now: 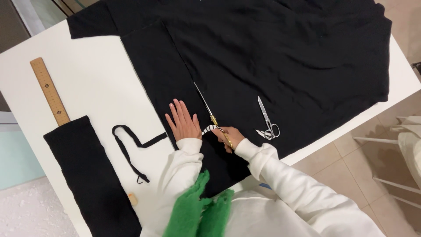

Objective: The person cuts a long strip from a black fabric piece using gold-handled scissors, then switches to silver scissors to cut a second strip from the same fabric. The cut strips are placed on the table.

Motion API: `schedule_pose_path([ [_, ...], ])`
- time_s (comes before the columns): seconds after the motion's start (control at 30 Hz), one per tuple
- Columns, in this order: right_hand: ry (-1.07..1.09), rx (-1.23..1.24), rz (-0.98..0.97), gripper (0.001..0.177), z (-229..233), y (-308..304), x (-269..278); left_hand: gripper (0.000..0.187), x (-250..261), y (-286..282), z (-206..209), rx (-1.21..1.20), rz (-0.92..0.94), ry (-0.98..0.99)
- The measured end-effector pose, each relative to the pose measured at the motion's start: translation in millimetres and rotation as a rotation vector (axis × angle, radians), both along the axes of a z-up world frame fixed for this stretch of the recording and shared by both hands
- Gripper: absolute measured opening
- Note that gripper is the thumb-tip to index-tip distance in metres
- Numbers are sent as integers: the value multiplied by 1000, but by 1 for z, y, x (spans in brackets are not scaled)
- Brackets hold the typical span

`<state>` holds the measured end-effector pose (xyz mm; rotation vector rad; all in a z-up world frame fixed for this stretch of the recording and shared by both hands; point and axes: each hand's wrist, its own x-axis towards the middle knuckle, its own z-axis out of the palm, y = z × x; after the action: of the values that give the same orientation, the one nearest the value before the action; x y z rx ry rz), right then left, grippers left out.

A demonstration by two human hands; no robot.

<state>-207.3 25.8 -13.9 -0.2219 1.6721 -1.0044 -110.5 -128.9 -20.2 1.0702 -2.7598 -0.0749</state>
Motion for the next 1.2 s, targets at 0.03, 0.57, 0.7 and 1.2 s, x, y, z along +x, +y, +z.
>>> schedule_pose_path([
  [0.03,-3,2,-4,54,2,-1,1,66,0,0,0,2,-4,-3],
  [0.57,-52,-21,-51,56,0,-27,-11,67,0,1,5,39,-17,75],
  [0.7,-154,-56,-52,63,-10,-37,-19,67,0,1,9,27,-15,54],
  [1.2,-169,38,41,78,11,-66,-41,70,-1,2,11,21,3,10],
])
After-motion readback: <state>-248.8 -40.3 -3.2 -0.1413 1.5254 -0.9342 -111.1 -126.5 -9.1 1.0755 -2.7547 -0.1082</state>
